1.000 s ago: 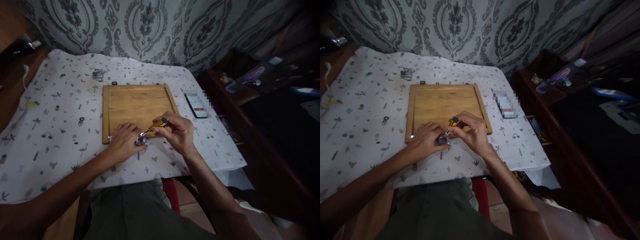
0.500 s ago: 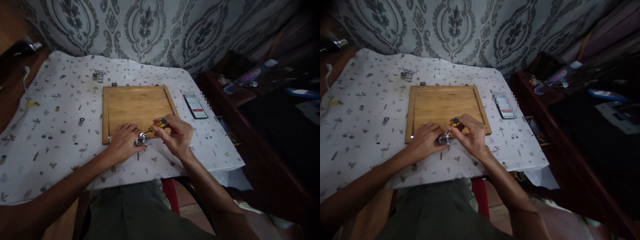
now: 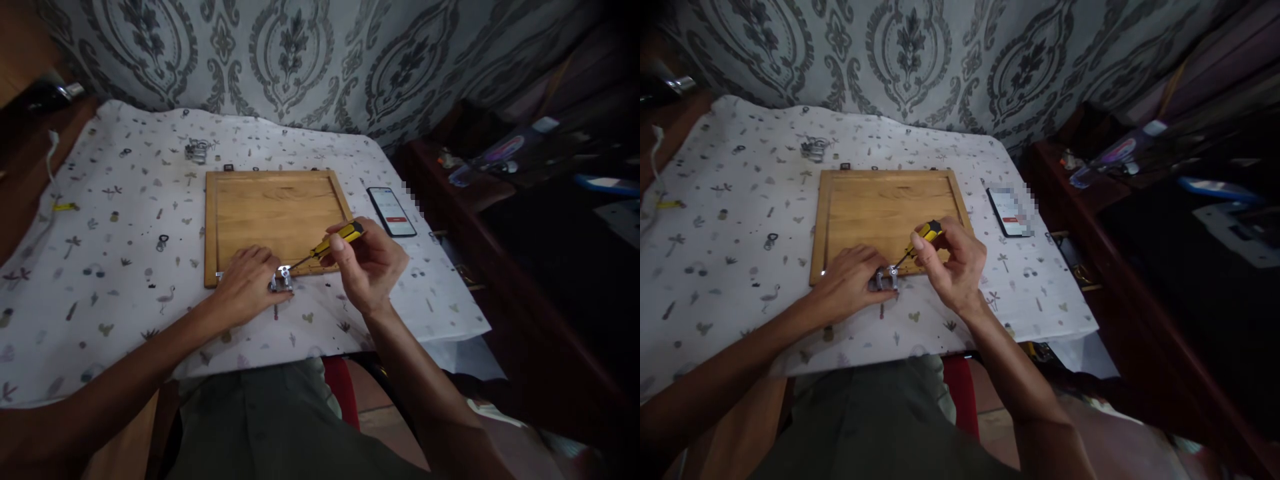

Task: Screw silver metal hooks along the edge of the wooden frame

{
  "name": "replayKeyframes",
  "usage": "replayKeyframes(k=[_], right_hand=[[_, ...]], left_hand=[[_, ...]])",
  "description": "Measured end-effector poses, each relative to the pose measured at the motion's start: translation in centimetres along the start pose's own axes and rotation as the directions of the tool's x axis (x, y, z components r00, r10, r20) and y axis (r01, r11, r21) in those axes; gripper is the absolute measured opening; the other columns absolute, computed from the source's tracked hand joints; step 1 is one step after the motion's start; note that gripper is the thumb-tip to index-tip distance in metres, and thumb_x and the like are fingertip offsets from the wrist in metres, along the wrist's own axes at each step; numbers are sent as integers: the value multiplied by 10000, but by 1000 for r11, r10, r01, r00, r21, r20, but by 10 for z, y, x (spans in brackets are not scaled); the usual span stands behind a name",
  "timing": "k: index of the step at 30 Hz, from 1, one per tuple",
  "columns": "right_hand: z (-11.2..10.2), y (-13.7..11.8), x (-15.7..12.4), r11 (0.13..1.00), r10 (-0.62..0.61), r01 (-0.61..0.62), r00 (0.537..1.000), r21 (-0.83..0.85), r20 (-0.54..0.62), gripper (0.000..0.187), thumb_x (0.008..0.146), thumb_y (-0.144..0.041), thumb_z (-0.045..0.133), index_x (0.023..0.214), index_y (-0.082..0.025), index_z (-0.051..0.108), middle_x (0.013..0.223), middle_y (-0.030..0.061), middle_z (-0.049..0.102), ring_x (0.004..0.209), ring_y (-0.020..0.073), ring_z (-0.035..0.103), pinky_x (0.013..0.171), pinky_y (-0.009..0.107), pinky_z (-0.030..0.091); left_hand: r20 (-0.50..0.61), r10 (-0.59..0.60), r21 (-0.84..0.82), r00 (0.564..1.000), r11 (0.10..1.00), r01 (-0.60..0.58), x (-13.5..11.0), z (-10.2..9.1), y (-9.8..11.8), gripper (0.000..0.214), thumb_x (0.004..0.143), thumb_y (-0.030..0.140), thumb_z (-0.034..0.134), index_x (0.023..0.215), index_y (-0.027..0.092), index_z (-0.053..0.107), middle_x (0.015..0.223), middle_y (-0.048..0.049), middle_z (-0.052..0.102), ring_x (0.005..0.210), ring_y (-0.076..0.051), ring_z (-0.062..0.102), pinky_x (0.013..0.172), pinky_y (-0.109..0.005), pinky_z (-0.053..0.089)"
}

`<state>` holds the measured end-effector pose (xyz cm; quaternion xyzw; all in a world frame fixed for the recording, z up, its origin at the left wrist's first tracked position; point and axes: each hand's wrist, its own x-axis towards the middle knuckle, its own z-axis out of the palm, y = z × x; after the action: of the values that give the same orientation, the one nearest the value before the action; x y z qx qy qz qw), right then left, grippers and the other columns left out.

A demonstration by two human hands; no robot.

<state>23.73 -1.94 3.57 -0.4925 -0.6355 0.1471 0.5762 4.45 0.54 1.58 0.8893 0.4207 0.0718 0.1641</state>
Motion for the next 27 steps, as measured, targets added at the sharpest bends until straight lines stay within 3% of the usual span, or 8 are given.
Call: replayKeyframes(k=[5, 13, 18, 27], right_hand=[[-3, 3, -8, 999, 40, -40, 999, -32, 6, 216, 929, -420, 695, 841, -223, 678, 700, -17, 659, 551, 120, 641, 498, 253, 519], [-8, 4, -11, 999, 26, -26, 1000, -37, -10, 199, 925, -394, 698, 823, -224, 679, 716, -16, 666, 539, 109, 631, 480, 248, 493], [-8, 5, -11, 998, 43, -43, 999, -41, -10, 213, 924, -414, 697, 830, -224, 681, 710, -13, 672, 551, 118, 638, 481, 252, 493], [-9, 8, -11, 998, 18, -18, 1000, -53, 3, 194, 926, -409, 698, 849, -231, 693, 718, -10, 652, 582, 124, 623, 496, 269, 483]], left_hand=[[14, 66, -35, 998, 997, -65, -7, -7, -9, 422, 832, 523, 788, 1032, 178, 650, 1038, -88, 696, 1032, -306, 627, 890, -435, 485], [-63, 95, -33, 993, 995, -97, -17, -13, -29, 445, 858, 596, 730, 1016, 186, 659, 1076, -85, 668, 1068, -303, 579, 910, -443, 474], [-51, 100, -5, 994, 995, -101, -15, -10, -25, 429, 849, 573, 756, 1004, 185, 660, 1068, -83, 658, 1074, -306, 573, 917, -450, 470], [-137, 129, 92, 982, 989, -117, -8, -2, -8, 467, 827, 574, 785, 1042, 172, 684, 1133, -112, 673, 1149, -337, 547, 1021, -506, 411]])
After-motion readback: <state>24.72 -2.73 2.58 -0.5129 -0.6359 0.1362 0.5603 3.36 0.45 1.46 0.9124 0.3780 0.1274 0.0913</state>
